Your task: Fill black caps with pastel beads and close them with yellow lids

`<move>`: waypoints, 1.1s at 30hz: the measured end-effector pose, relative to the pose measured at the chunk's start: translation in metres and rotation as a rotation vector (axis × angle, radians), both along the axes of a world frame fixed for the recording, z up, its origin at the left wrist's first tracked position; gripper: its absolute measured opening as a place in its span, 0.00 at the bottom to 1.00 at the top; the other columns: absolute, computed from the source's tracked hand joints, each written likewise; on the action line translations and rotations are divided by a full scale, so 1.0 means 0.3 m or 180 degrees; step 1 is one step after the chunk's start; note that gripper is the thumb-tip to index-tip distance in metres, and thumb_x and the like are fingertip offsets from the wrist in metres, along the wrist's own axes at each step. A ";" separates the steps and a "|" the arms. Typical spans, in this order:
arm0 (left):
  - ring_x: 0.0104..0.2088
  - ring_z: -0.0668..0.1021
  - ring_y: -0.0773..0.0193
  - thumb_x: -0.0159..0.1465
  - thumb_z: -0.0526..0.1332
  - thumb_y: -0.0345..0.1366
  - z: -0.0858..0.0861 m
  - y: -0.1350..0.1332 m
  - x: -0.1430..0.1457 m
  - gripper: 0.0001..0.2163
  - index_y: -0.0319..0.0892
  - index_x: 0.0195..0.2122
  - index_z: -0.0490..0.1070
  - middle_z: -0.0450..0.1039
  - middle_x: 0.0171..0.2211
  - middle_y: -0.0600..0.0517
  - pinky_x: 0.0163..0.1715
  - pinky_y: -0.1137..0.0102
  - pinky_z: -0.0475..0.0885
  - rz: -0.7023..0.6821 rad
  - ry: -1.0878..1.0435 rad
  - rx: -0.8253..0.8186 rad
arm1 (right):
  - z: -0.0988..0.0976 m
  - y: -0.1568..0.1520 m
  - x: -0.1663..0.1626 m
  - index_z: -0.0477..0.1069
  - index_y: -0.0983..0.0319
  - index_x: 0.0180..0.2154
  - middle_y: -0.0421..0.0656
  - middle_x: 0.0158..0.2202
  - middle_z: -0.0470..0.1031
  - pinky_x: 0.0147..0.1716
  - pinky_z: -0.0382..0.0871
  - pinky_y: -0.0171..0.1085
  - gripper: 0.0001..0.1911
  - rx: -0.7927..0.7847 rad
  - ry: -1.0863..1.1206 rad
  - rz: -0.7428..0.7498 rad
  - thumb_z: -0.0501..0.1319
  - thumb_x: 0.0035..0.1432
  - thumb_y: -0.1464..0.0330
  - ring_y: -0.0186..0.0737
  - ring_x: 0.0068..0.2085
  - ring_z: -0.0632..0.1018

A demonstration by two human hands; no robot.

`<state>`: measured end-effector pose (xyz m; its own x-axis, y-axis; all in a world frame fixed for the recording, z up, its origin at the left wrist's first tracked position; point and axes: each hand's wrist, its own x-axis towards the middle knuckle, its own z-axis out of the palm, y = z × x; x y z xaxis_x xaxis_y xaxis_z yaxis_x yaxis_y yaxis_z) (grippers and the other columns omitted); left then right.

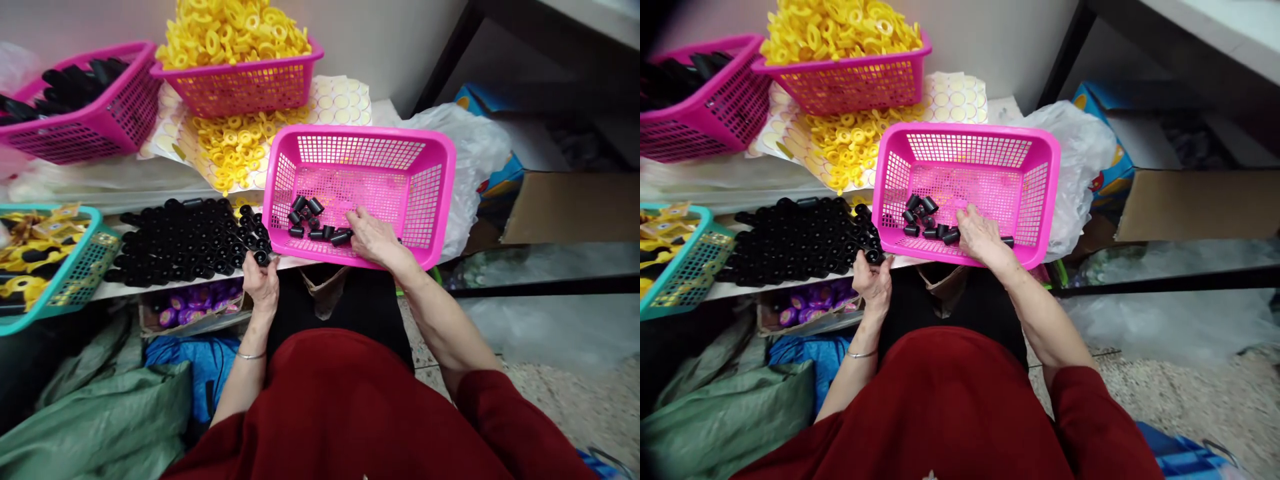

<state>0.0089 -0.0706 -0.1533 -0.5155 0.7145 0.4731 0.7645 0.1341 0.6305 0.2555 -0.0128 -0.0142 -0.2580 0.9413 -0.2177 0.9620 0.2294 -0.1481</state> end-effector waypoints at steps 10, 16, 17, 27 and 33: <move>0.41 0.78 0.54 0.58 0.64 0.46 0.103 -0.051 0.003 0.21 0.36 0.47 0.71 0.72 0.46 0.36 0.38 0.64 0.73 -0.0398 0.0402 0.0410 | -0.046 0.049 0.109 0.71 0.64 0.36 0.45 0.31 0.73 0.31 0.63 0.37 0.10 0.0385 0.2646 -0.0811 0.55 0.51 0.73 0.40 0.31 0.73; 0.40 0.75 0.57 0.64 0.57 0.40 0.309 0.124 0.144 0.11 0.40 0.38 0.75 0.75 0.37 0.44 0.43 0.63 0.69 -0.1690 0.1172 -0.0378 | -0.035 -0.036 0.090 0.71 0.63 0.35 0.37 0.26 0.70 0.19 0.55 0.30 0.11 -0.1301 0.6039 -0.1472 0.62 0.45 0.70 0.24 0.18 0.62; 0.39 0.75 0.57 0.63 0.58 0.39 0.333 0.156 0.169 0.10 0.41 0.36 0.75 0.75 0.36 0.45 0.43 0.64 0.69 -0.1786 0.1259 -0.0699 | -0.031 -0.050 0.085 0.71 0.63 0.35 0.36 0.26 0.69 0.18 0.55 0.29 0.11 -0.1492 0.6285 -0.1521 0.62 0.45 0.71 0.23 0.17 0.61; 0.39 0.77 0.57 0.60 0.59 0.42 0.413 0.261 0.255 0.10 0.43 0.37 0.75 0.77 0.35 0.48 0.36 0.68 0.67 -0.1789 0.1137 -0.2286 | -0.034 -0.112 0.087 0.65 0.62 0.32 0.30 0.20 0.59 0.19 0.58 0.25 0.14 -0.1708 0.7099 -0.1795 0.65 0.43 0.78 0.21 0.18 0.60; 0.43 0.77 0.52 0.61 0.60 0.44 0.418 0.306 0.287 0.13 0.40 0.39 0.74 0.77 0.39 0.42 0.40 0.63 0.70 -0.1751 0.1310 -0.2360 | -0.056 -0.125 0.099 0.67 0.61 0.36 0.38 0.31 0.76 0.25 0.70 0.28 0.17 -0.1767 0.6855 -0.1719 0.67 0.42 0.75 0.26 0.25 0.73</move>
<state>0.0951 0.0212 -0.0280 0.0774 0.9898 -0.1198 0.9775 -0.0517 0.2044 0.2853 -0.0503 -0.0309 -0.2192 0.9465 -0.2371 -0.7040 -0.3216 -0.6332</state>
